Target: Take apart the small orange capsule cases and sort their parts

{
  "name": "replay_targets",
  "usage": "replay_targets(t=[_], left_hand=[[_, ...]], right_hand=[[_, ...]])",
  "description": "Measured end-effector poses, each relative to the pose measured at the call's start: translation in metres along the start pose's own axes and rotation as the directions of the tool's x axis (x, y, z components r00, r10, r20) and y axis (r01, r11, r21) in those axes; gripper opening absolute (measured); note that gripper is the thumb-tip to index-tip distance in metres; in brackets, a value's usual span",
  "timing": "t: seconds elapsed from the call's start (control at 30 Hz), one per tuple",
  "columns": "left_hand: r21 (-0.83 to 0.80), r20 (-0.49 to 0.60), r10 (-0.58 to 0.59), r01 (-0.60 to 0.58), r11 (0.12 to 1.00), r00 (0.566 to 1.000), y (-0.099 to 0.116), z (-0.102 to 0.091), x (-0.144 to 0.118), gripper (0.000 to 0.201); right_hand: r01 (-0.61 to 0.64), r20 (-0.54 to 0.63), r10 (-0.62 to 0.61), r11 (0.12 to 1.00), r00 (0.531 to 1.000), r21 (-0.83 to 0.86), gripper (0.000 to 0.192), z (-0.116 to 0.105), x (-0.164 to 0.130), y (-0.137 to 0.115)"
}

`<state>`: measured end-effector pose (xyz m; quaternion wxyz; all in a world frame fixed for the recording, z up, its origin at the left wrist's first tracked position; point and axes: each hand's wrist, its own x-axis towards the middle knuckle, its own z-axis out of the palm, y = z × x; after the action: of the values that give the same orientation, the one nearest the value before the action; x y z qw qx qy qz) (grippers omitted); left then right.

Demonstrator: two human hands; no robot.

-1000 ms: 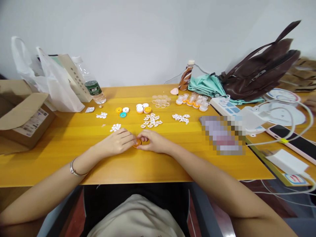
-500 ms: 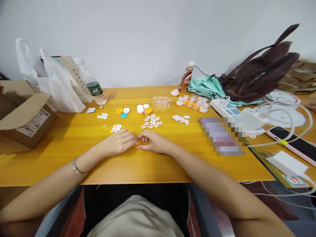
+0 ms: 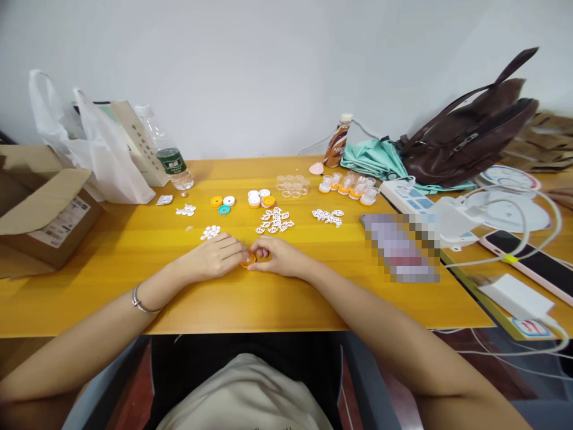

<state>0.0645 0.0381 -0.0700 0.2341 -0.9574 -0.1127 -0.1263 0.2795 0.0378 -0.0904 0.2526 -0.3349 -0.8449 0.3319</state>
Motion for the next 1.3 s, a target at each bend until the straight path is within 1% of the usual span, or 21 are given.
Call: replay_targets(t=[0.2,0.47,0.57,0.67,0.73,0.8,0.87,0.9,0.93,0.97,1.03,1.07,1.1,1.13,1.17,1.2,1.3], left_hand=[[-0.041,0.011,-0.025,0.025,0.999,1.000,-0.001,0.004,-0.002,0.017],[-0.079,0.010,-0.030,0.031,0.996,1.000,-0.002,0.005,-0.002,0.017],[-0.141,-0.010,-0.088,0.086,0.986,0.996,0.001,0.005,0.001,0.018],[-0.251,-0.012,-0.176,0.168,0.953,0.984,0.001,0.002,0.003,0.018],[-0.309,-0.010,-0.238,0.223,0.925,0.971,-0.004,-0.002,0.002,0.016],[-0.332,-0.020,-0.308,0.284,0.899,0.951,-0.015,-0.009,-0.006,0.014],[-0.337,-0.029,-0.410,0.377,0.863,0.912,-0.033,-0.017,-0.020,0.012],[-0.341,-0.012,-0.480,0.448,0.827,0.877,-0.043,-0.022,-0.030,0.011],[-0.333,0.017,-0.553,0.527,0.782,0.833,-0.053,-0.026,-0.040,0.011],[-0.315,0.072,-0.626,0.614,0.724,0.776,-0.063,-0.029,-0.051,0.011],[-0.280,0.219,-0.744,0.771,0.572,0.631,-0.079,-0.032,-0.071,0.013],[-0.253,0.309,-0.769,0.828,0.500,0.559,-0.085,-0.031,-0.079,0.014],[-0.226,0.381,-0.779,0.867,0.445,0.498,-0.090,-0.030,-0.086,0.016],[-0.208,0.441,-0.773,0.889,0.408,0.457,-0.093,-0.028,-0.091,0.018],[-0.197,0.484,-0.760,0.900,0.388,0.434,-0.094,-0.025,-0.094,0.020],[-0.197,0.511,-0.746,0.903,0.382,0.427,-0.095,-0.023,-0.095,0.021],[-0.212,0.540,-0.714,0.893,0.396,0.445,-0.095,-0.017,-0.094,0.024]], right_hand=[[0.003,0.006,-0.003,1.000,1.000,0.006,0.028,-0.001,0.000,0.000],[0.009,0.008,-0.009,1.000,1.000,0.007,0.029,-0.002,0.000,-0.001],[0.007,0.014,-0.007,1.000,1.000,0.003,0.028,-0.002,0.000,-0.001],[0.007,0.014,-0.006,1.000,1.000,-0.005,0.028,-0.002,-0.001,-0.003],[0.003,0.017,-0.003,1.000,1.000,-0.011,0.027,-0.003,-0.001,-0.004],[-0.008,0.027,0.009,1.000,1.000,-0.020,0.026,-0.003,-0.001,-0.005],[-0.024,0.037,0.025,0.999,0.999,-0.029,0.026,-0.003,-0.002,-0.006],[-0.029,0.039,0.031,0.999,0.999,-0.032,0.026,-0.003,-0.002,-0.006],[-0.033,0.043,0.035,0.999,0.998,-0.034,0.026,-0.004,-0.002,-0.007],[-0.034,0.045,0.036,0.999,0.998,-0.034,0.025,-0.004,-0.003,-0.007],[-0.032,0.044,0.033,0.999,0.998,-0.034,0.024,-0.004,-0.003,-0.007],[-0.030,0.041,0.032,0.999,0.999,-0.034,0.024,-0.004,-0.003,-0.008],[-0.029,0.038,0.030,0.999,0.999,-0.034,0.024,-0.004,-0.003,-0.008],[-0.028,0.035,0.029,0.999,0.999,-0.035,0.024,-0.004,-0.003,-0.008],[-0.028,0.033,0.029,0.999,0.999,-0.036,0.024,-0.004,-0.003,-0.008],[-0.028,0.032,0.029,0.999,0.999,-0.038,0.024,-0.004,-0.003,-0.008],[-0.022,0.034,0.023,0.999,0.999,-0.041,0.023,-0.004,-0.003,-0.009]])
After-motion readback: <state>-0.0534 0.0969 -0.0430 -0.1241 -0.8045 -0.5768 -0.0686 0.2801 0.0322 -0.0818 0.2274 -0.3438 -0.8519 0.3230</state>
